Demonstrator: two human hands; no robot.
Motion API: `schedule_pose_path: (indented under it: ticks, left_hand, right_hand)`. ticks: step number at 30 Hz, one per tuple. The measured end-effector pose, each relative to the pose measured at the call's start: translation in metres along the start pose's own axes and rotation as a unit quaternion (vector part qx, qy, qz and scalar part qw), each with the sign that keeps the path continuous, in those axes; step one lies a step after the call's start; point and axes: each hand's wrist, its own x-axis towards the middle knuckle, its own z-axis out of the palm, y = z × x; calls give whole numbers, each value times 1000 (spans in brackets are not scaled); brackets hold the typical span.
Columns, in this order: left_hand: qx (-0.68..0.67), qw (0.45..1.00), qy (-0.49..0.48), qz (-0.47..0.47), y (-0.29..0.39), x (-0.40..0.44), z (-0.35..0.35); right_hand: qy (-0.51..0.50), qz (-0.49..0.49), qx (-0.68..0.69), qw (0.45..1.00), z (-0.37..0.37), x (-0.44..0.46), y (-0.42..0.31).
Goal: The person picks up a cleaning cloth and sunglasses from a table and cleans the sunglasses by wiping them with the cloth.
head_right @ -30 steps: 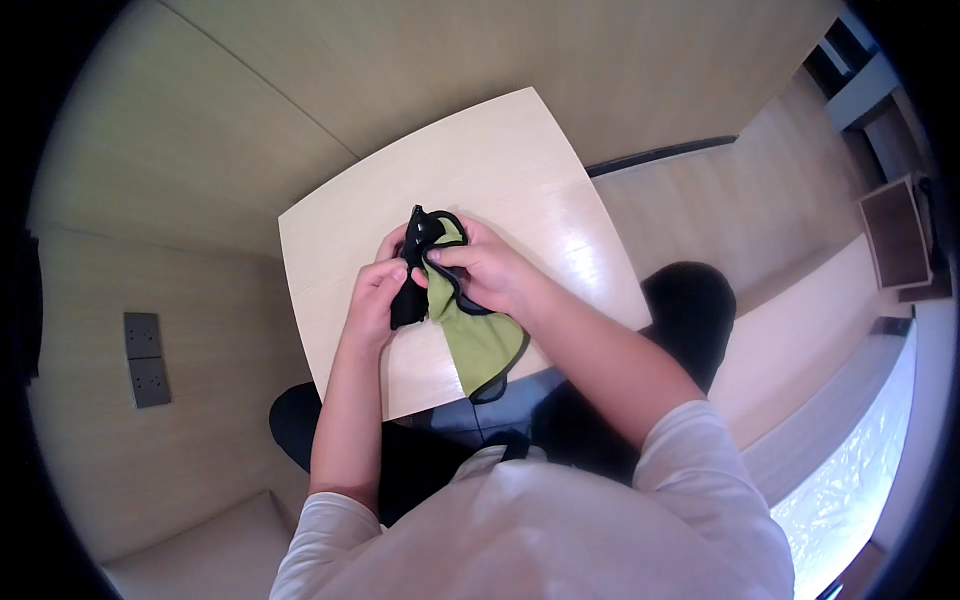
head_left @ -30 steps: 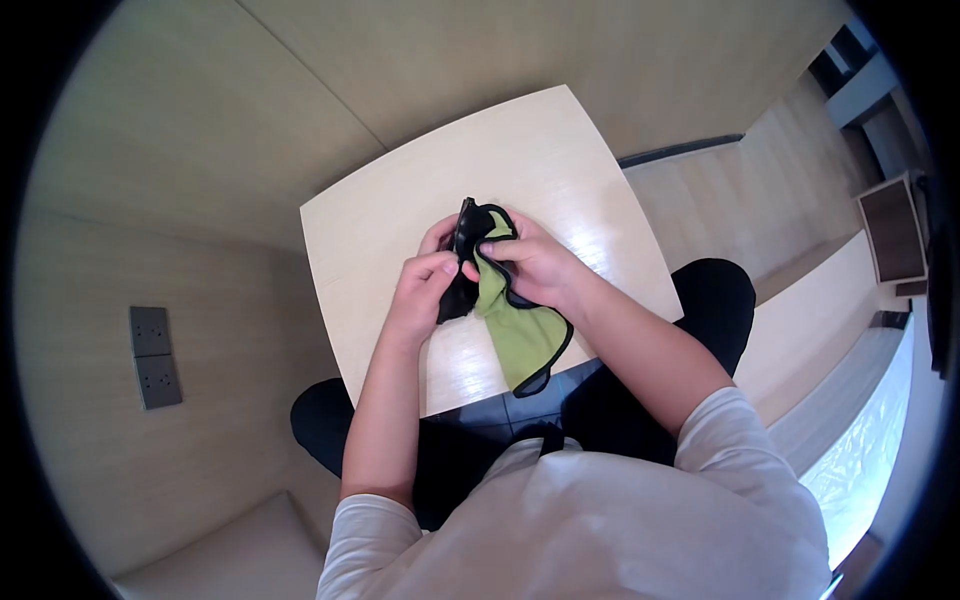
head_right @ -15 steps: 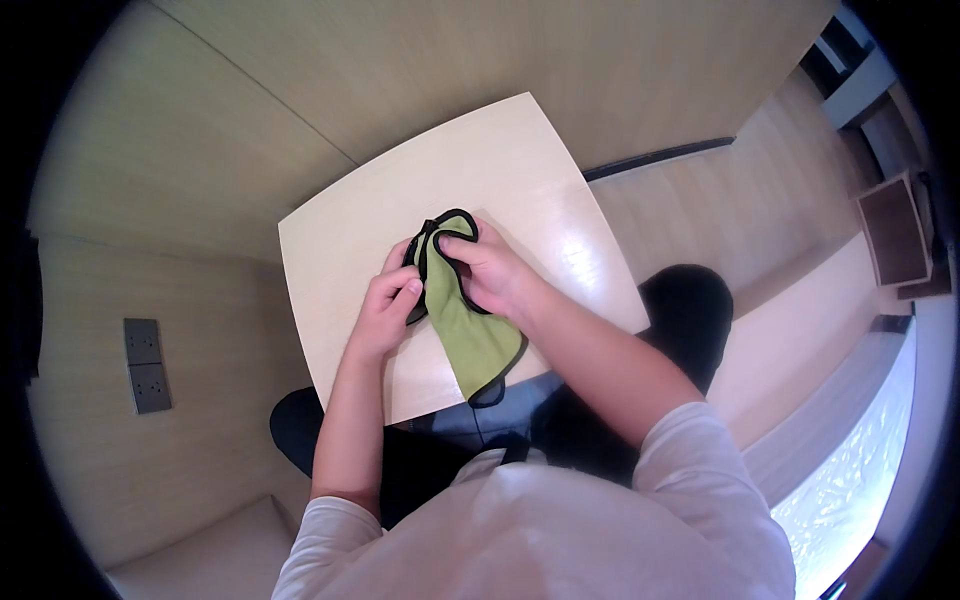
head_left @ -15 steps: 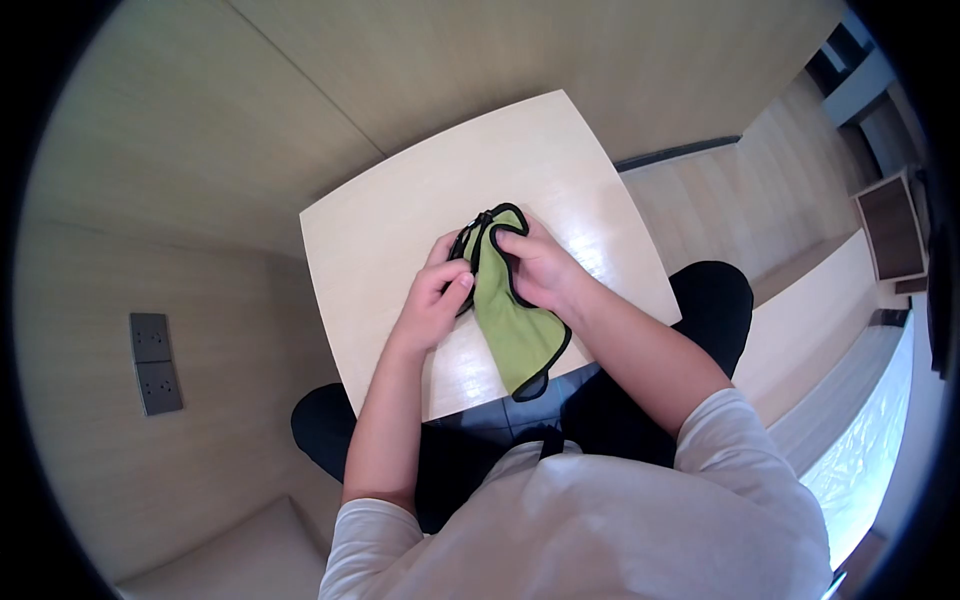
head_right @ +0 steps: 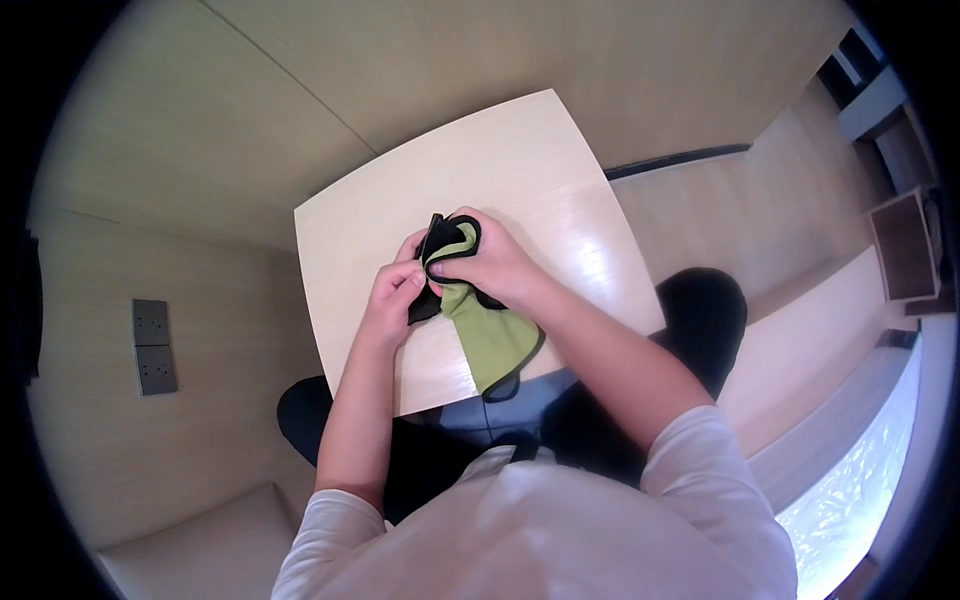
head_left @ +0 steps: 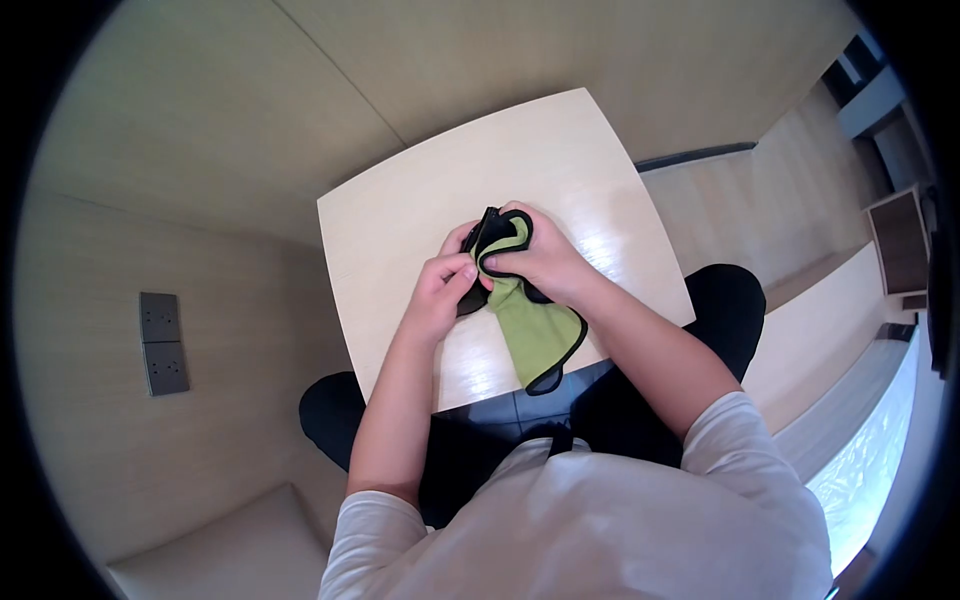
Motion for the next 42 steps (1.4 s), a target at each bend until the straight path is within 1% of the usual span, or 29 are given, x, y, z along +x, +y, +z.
schedule_pose_path:
  ticks: [2,4,5,6,8,9,12,14,17,19,21,23,24,26,28,29,31,34,35,37,39,40,42]
  left_hand:
    - [8,1000,-18,-10,1,0,-3]
    - [10,1000,-21,-15,4,4,-1]
    - [13,1000,-22,-16,7,6,1]
    - [11,1000,-23,-17,9,7,2]
    - [24,999,-26,-22,11,9,6]
    - [24,999,-24,-22,11,9,7]
    - [42,999,-18,-15,11,8,6]
    - [59,998,-25,4,7,9,5]
    - [44,998,-32,-17,4,8,0]
    - [34,999,-32,-15,3,8,-2]
    - [23,999,-31,-13,1,7,-2]
    - [-90,995,32,-19,-1,5,-2]
    - [-90,995,34,-19,0,4,-4]
    - [-145,987,53,-48,2,2,-9]
    - [-136,988,60,-44,5,2,-8]
    - [-145,987,61,-43,2,2,-11]
    - [-154,985,61,-42,1,3,-11]
    - [-139,987,68,-52,3,4,-11]
    - [-155,984,54,-69,3,4,-14]
    - [-171,981,39,-87,4,5,-11]
    - [-40,999,22,-8,6,6,-2]
    - [-41,999,22,-8,7,7,-2]
    - [-16,1000,-9,-19,9,7,-1]
  right_hand:
    - [-2,7,5,1000,-1,-1,2]
    - [44,44,56,997,-1,0,5]
    - [62,46,127,989,1,0,5]
    - [64,47,127,989,0,-1,5]
    - [94,66,291,950,-6,-1,5]
    - [77,67,318,943,-11,-1,7]
    - [91,61,318,942,-11,0,11]
    - [79,60,318,943,-9,-2,7]
    - [101,65,327,937,-6,-5,4]
    - [109,67,340,932,-9,-3,8]
    - [101,59,333,935,-11,-1,11]
    - [94,53,327,939,-11,1,14]
    - [81,46,310,946,-12,2,15]
    - [66,39,294,953,-8,3,14]
    - [53,31,213,975,-6,2,12]
    - [53,31,213,975,-4,2,12]
    - [61,9,124,990,-2,2,14]
    - [68,18,139,988,1,2,11]
    - [69,18,139,988,1,1,11]
    - [79,3,89,993,1,1,10]
    - [78,-2,70,994,0,2,11]
    - [77,-7,51,996,2,2,9]
    - [75,6,65,995,5,-1,2]
